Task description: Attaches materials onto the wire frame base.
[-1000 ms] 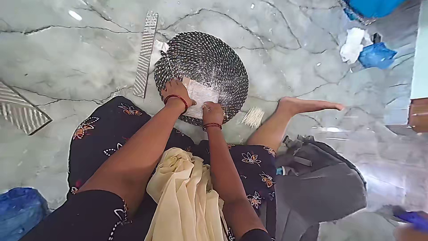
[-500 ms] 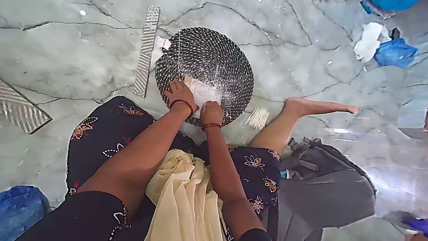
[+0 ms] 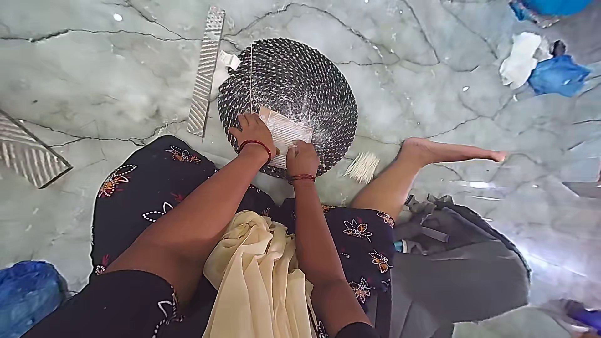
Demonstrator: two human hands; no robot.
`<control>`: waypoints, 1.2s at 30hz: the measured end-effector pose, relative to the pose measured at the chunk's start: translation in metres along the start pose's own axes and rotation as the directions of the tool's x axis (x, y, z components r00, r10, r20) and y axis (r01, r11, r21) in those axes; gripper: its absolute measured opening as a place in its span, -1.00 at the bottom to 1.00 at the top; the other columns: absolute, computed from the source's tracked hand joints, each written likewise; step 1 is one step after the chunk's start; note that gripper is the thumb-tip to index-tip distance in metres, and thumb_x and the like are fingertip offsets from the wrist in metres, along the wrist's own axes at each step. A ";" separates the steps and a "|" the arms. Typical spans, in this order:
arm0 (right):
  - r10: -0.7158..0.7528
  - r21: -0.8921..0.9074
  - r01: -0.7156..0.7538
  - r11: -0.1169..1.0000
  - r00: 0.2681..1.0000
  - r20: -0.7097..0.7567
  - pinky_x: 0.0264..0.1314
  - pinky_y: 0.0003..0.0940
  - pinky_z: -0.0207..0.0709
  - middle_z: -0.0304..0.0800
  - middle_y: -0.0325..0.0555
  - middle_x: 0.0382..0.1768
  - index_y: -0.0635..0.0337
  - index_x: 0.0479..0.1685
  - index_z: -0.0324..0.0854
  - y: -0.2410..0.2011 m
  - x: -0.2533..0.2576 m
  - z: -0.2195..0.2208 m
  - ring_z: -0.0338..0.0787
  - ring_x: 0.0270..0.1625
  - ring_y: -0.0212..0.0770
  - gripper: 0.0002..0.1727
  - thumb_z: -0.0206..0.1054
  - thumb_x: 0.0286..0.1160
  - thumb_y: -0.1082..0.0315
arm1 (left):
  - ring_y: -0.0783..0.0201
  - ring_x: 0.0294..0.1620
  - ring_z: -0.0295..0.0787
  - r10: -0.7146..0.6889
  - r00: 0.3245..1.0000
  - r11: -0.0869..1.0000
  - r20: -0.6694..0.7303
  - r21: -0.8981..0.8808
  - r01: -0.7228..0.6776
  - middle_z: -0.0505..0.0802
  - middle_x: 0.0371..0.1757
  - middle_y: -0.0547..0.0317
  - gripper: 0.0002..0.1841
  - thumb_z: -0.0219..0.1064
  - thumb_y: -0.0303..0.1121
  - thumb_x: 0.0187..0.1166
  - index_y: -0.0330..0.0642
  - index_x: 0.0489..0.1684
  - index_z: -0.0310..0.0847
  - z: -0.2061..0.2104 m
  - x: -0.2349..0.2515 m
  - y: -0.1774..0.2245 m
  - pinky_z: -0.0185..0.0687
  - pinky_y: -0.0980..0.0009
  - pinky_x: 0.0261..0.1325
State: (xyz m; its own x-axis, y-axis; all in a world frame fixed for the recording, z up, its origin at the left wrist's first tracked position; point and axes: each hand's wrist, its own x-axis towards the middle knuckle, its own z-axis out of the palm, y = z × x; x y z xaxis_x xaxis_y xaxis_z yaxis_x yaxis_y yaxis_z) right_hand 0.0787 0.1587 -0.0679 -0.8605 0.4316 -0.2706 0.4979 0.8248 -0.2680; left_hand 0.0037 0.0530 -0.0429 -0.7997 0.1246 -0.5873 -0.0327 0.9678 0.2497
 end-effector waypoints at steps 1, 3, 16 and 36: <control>-0.029 0.007 0.029 1.000 1.000 -0.002 0.34 0.26 0.51 0.79 0.19 0.26 0.04 0.38 0.75 0.001 0.000 0.000 0.75 0.35 0.21 -0.60 0.22 0.73 0.14 | -0.39 0.93 -0.18 0.001 1.000 1.000 -0.001 0.006 0.000 0.03 0.89 -0.46 0.33 0.72 0.10 0.21 -0.54 0.86 -0.14 0.000 0.000 0.000 0.00 -0.55 0.68; -0.093 0.014 0.093 0.996 0.996 -0.009 0.31 0.29 0.48 0.80 0.18 0.23 -0.06 0.32 0.81 0.003 -0.001 0.002 0.74 0.34 0.22 -0.64 0.33 0.66 0.13 | -0.39 0.93 -0.17 0.004 1.000 1.000 0.000 0.019 -0.004 0.03 0.89 -0.46 0.31 0.71 0.10 0.24 -0.53 0.86 -0.14 0.000 0.000 0.000 0.01 -0.55 0.68; -0.108 0.022 0.110 0.994 0.992 -0.072 0.33 0.28 0.48 0.82 0.18 0.20 0.10 0.32 0.78 0.003 0.000 0.008 0.77 0.30 0.22 -0.63 0.25 0.69 0.20 | -0.38 0.93 -0.17 0.001 1.000 1.000 -0.007 0.024 -0.001 0.05 0.90 -0.43 0.32 0.72 0.10 0.21 -0.52 0.87 -0.12 -0.001 0.001 0.000 -0.01 -0.54 0.69; -0.083 0.007 0.083 0.997 0.995 -0.052 0.41 0.26 0.44 0.82 0.19 0.23 0.16 0.24 0.80 0.007 0.001 0.007 0.74 0.36 0.21 -0.64 0.15 0.77 0.23 | -0.39 0.88 0.02 -0.022 0.998 1.000 -0.063 0.008 0.023 0.28 0.81 -0.42 0.19 0.70 0.05 0.27 -0.48 0.83 0.04 -0.007 0.007 -0.005 -0.07 -0.63 0.65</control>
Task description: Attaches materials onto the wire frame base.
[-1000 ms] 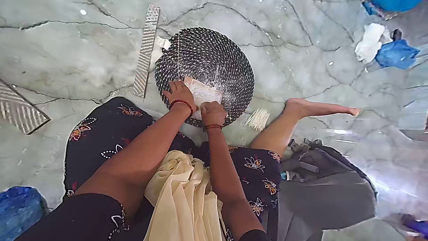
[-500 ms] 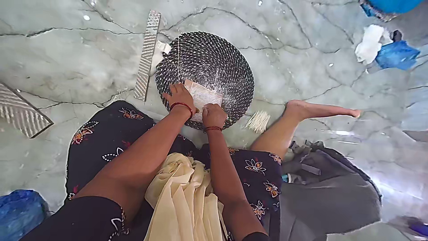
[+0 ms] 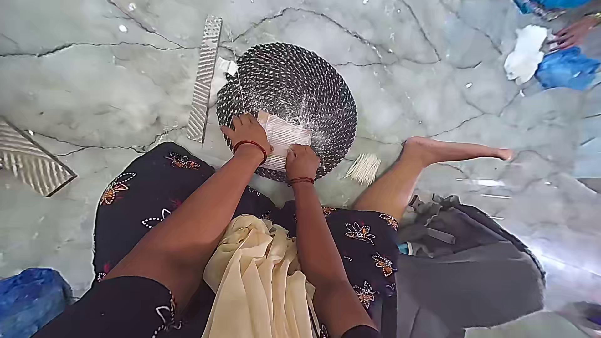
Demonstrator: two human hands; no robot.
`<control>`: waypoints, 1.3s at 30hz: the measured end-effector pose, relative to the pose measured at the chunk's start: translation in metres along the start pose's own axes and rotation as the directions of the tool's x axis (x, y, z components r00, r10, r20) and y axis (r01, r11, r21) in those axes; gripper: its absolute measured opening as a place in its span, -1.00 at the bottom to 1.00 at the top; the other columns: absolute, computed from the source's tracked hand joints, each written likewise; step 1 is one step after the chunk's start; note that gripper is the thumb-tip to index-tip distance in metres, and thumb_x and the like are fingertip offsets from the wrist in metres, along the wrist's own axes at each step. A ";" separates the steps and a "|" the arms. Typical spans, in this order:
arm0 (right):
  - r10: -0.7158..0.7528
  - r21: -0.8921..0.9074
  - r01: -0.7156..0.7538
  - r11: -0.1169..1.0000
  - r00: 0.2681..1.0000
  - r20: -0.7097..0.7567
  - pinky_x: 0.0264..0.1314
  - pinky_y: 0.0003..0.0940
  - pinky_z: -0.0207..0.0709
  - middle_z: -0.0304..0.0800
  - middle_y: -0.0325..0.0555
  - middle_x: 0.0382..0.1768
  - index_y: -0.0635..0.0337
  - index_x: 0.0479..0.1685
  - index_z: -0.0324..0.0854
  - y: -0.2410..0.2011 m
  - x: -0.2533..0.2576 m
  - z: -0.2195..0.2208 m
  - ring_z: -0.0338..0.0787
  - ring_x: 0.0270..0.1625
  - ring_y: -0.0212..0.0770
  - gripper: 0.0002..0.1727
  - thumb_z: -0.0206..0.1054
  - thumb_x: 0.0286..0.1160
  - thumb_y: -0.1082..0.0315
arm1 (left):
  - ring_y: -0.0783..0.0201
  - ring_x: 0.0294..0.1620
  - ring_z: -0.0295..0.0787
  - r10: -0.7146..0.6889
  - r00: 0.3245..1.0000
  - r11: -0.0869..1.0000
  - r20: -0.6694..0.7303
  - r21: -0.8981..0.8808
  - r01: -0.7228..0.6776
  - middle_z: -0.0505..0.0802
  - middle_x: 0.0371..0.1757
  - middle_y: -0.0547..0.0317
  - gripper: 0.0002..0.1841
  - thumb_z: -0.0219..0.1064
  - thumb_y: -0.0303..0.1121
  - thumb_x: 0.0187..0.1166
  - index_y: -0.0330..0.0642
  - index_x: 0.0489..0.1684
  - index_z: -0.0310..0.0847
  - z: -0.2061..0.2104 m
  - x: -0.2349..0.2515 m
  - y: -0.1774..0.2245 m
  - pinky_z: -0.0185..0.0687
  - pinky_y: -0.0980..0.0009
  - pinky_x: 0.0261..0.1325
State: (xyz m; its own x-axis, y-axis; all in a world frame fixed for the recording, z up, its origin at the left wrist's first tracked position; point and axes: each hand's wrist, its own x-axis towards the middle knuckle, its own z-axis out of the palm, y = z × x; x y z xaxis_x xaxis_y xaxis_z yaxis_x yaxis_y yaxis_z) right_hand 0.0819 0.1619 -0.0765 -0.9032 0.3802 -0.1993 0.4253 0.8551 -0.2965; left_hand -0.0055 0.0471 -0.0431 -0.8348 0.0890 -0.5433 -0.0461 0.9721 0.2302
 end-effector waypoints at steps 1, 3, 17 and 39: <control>-0.009 0.022 0.009 1.000 1.000 -0.027 0.39 0.27 0.47 0.83 0.21 0.21 0.19 0.22 0.81 0.001 -0.002 0.001 0.76 0.34 0.23 -0.63 0.16 0.74 0.23 | -0.38 0.88 0.00 -0.002 1.000 1.000 0.000 -0.004 0.002 0.27 0.81 -0.42 0.20 0.70 0.05 0.27 -0.48 0.83 0.03 0.000 0.000 0.000 -0.09 -0.63 0.66; -0.029 0.056 0.032 0.998 0.998 -0.057 0.37 0.30 0.47 0.84 0.24 0.18 0.21 0.21 0.81 0.004 -0.006 0.002 0.77 0.31 0.25 -0.63 0.26 0.65 0.20 | -0.39 0.88 0.01 -0.003 1.000 1.000 -0.007 -0.012 0.003 0.27 0.80 -0.45 0.20 0.71 0.05 0.26 -0.51 0.82 0.03 -0.001 -0.001 0.000 -0.10 -0.62 0.66; -0.058 -0.051 0.055 0.997 0.996 -0.066 0.36 0.29 0.46 0.87 0.19 0.11 0.19 0.07 0.86 0.002 0.003 0.004 0.78 0.27 0.24 -0.69 0.23 0.69 0.25 | -0.38 0.93 -0.17 -0.040 0.999 0.996 0.000 -0.075 0.040 0.17 0.85 -0.46 0.30 0.58 0.36 0.24 -0.50 0.82 0.03 -0.004 -0.002 -0.003 -0.38 -0.67 0.69; 0.096 0.589 -0.068 0.805 0.995 -0.016 0.48 -0.11 0.57 0.33 0.37 0.69 0.36 0.85 0.02 0.057 -0.036 -0.106 0.67 0.49 0.08 -0.21 0.28 0.69 0.31 | -0.32 0.53 0.62 0.195 0.953 0.949 -0.231 -0.201 -0.243 0.81 0.33 -0.33 -0.68 0.14 -0.43 0.76 -0.28 0.27 0.77 -0.054 -0.035 -0.009 -0.04 -0.49 0.72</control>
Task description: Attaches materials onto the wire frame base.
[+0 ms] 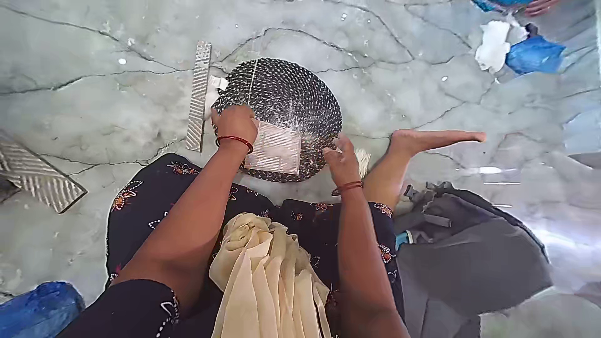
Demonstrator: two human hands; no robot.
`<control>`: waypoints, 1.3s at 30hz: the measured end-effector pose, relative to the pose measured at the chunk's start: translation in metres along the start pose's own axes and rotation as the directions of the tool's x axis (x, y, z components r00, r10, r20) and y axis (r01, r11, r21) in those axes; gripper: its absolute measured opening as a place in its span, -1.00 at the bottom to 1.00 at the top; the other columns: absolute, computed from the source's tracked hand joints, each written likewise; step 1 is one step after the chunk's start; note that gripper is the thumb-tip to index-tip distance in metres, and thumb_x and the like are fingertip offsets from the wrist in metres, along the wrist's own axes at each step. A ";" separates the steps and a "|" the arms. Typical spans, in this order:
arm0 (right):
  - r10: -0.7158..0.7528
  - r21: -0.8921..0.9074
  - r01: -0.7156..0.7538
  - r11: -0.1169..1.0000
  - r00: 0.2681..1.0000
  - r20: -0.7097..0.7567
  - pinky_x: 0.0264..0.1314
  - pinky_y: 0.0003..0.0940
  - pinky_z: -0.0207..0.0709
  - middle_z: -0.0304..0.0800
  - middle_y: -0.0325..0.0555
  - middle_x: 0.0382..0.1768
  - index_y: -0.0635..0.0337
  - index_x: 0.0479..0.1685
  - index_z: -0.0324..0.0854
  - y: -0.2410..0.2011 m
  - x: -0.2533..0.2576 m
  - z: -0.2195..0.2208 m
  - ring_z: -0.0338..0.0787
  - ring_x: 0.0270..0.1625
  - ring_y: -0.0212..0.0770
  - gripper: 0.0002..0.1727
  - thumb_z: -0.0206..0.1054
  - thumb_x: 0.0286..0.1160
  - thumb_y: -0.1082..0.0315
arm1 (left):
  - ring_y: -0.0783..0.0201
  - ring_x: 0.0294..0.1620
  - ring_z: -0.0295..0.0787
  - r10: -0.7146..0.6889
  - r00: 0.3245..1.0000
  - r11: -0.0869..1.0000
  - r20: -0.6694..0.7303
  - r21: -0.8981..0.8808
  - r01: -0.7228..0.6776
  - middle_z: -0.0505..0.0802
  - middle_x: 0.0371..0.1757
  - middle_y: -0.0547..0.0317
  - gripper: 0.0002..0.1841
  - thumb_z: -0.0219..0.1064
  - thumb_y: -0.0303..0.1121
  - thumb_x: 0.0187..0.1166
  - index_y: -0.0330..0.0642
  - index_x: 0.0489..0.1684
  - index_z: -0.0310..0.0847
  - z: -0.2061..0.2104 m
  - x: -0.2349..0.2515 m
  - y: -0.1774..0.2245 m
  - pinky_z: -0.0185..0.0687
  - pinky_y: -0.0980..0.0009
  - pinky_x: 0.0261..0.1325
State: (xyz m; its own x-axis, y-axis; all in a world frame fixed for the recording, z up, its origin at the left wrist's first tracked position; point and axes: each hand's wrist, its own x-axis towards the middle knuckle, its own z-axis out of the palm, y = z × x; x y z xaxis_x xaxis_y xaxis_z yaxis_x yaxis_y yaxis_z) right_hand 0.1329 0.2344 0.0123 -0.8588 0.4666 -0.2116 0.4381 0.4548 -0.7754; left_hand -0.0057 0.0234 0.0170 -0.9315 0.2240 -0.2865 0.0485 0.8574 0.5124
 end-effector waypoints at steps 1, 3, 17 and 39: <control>-0.018 0.047 0.019 0.999 1.000 -0.018 0.43 -0.16 0.60 0.36 0.33 0.68 0.35 0.85 0.00 0.002 -0.012 -0.013 0.69 0.45 0.01 -0.22 0.26 0.69 0.32 | -0.34 0.44 0.67 0.030 0.999 0.997 -0.011 -0.065 -0.031 0.83 0.24 -0.37 -0.71 0.15 -0.46 0.74 -0.34 0.18 0.78 -0.006 -0.007 -0.001 0.18 -0.43 0.60; -0.022 0.111 0.026 0.994 0.999 -0.037 0.34 -0.15 0.66 0.46 0.24 0.63 0.31 0.83 0.03 0.013 -0.039 -0.031 0.73 0.40 -0.05 -0.23 0.26 0.68 0.30 | -0.34 0.30 0.74 0.077 0.996 0.982 -0.042 -0.170 -0.083 0.83 0.13 -0.41 -0.73 0.13 -0.50 0.71 -0.45 0.11 0.73 -0.016 -0.023 -0.008 0.45 -0.34 0.42; 0.242 0.395 -0.229 0.890 0.970 0.017 -0.14 -0.42 0.68 0.82 0.00 0.03 0.34 0.48 0.50 0.076 -0.031 -0.028 0.81 -0.23 -0.35 -0.59 0.16 0.84 0.27 | -0.39 0.51 0.63 -0.069 0.984 0.994 0.166 0.099 0.053 0.77 0.36 -0.42 -0.64 0.02 -0.45 0.83 -0.37 0.33 0.70 0.019 -0.052 -0.044 0.36 -0.37 0.58; 0.229 0.187 -0.258 0.948 0.959 0.166 -0.01 -0.28 0.68 0.81 0.09 0.11 0.35 0.51 0.50 0.069 -0.023 -0.014 0.82 -0.13 -0.23 -0.57 0.15 0.84 0.27 | -0.39 0.53 0.60 -0.195 0.964 0.947 0.181 0.291 0.137 0.75 0.37 -0.45 -0.67 0.16 -0.48 0.70 -0.40 0.28 0.71 0.045 -0.017 -0.024 0.42 -0.39 0.52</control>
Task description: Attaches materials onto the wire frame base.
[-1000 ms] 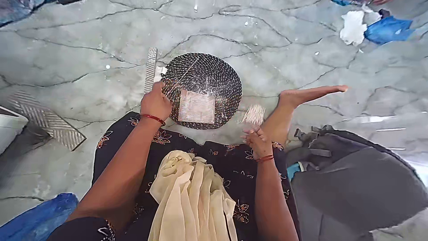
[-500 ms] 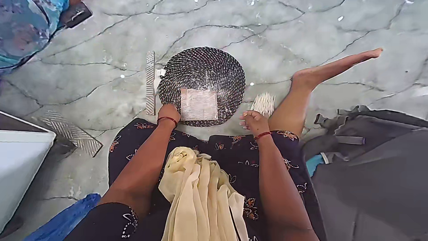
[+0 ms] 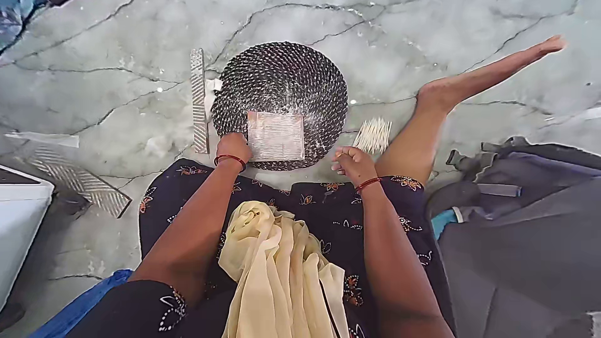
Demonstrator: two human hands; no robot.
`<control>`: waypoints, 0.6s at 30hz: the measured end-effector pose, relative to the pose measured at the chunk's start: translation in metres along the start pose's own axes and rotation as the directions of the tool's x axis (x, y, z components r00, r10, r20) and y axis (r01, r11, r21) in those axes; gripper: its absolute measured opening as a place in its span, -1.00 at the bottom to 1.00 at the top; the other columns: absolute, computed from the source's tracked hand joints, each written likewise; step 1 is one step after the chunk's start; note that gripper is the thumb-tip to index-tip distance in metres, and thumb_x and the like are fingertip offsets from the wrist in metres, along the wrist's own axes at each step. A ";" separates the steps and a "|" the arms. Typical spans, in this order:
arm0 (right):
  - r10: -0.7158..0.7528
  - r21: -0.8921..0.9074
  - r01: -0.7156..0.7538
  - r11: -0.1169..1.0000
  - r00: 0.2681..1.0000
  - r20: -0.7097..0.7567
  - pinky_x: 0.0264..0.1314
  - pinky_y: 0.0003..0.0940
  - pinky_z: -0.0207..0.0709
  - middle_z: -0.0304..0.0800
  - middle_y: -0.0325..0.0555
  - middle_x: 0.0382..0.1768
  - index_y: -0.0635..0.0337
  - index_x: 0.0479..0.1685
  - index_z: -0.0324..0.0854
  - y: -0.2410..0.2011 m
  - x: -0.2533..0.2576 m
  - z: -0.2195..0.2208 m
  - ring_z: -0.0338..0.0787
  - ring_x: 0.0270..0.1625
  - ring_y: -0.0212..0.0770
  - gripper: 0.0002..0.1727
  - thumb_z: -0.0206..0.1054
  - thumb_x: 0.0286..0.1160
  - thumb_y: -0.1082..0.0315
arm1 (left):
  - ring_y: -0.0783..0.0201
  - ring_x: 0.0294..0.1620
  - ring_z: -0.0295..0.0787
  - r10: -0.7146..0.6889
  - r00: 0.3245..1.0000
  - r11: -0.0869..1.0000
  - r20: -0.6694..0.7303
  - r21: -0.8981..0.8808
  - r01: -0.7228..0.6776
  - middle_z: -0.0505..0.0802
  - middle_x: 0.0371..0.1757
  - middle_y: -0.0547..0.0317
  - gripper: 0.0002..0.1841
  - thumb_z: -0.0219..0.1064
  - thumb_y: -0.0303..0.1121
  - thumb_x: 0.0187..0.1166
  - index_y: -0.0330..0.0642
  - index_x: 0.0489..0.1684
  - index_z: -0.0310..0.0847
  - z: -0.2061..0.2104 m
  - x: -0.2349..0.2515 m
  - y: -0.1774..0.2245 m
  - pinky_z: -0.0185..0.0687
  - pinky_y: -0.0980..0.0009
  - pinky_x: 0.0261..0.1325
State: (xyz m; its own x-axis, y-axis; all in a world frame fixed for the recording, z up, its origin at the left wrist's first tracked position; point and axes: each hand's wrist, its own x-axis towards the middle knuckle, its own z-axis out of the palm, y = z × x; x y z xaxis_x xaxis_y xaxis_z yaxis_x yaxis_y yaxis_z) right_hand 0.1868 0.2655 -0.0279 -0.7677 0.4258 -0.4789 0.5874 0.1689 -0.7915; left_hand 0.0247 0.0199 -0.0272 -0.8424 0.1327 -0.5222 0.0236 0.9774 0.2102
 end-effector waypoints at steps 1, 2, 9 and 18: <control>-0.003 -0.003 0.003 1.000 1.000 -0.001 -0.01 -0.29 0.68 0.81 0.09 0.10 0.35 0.51 0.50 0.000 0.000 0.000 0.81 -0.14 -0.23 -0.57 0.16 0.84 0.27 | -0.40 0.53 0.60 0.005 1.000 1.000 -0.001 -0.003 -0.005 0.75 0.37 -0.45 -0.67 0.15 -0.48 0.70 -0.40 0.28 0.71 0.000 0.000 -0.001 0.41 -0.41 0.52; -0.006 -0.008 0.006 1.000 1.000 -0.002 -0.02 -0.29 0.68 0.81 0.09 0.09 0.35 0.50 0.51 0.001 0.000 0.001 0.81 -0.15 -0.24 -0.58 0.17 0.84 0.27 | -0.41 0.54 0.60 0.006 1.000 1.000 0.001 -0.004 -0.006 0.74 0.38 -0.45 -0.67 0.15 -0.48 0.71 -0.40 0.29 0.70 0.000 0.000 -0.001 0.40 -0.42 0.53; -0.001 -0.014 0.001 1.000 1.000 -0.010 -0.06 -0.36 0.68 0.83 0.06 0.07 0.34 0.48 0.52 0.000 -0.001 0.003 0.80 -0.20 -0.30 -0.59 0.18 0.82 0.29 | -0.43 0.55 0.57 -0.024 0.999 0.999 0.041 0.046 0.022 0.70 0.44 -0.47 -0.67 0.23 -0.49 0.66 -0.42 0.31 0.68 0.002 0.002 0.000 0.44 -0.45 0.47; -0.081 -0.172 0.073 0.982 0.996 -0.040 0.18 -0.13 0.70 0.84 0.14 0.14 0.35 0.46 0.56 0.007 -0.001 0.002 0.87 0.00 -0.10 -0.57 0.22 0.79 0.24 | -0.46 0.54 0.56 -0.015 0.999 0.997 0.033 0.080 0.012 0.67 0.43 -0.53 -0.72 0.26 -0.51 0.63 -0.55 0.15 0.69 0.005 0.008 0.002 0.46 -0.43 0.47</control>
State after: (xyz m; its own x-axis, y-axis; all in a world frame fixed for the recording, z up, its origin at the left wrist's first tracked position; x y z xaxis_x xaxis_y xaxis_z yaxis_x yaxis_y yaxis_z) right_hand 0.1911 0.2644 -0.0335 -0.8019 0.4460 -0.3975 0.5649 0.3495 -0.7475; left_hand 0.0207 0.0235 -0.0346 -0.8244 0.1237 -0.5524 0.0566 0.9889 0.1371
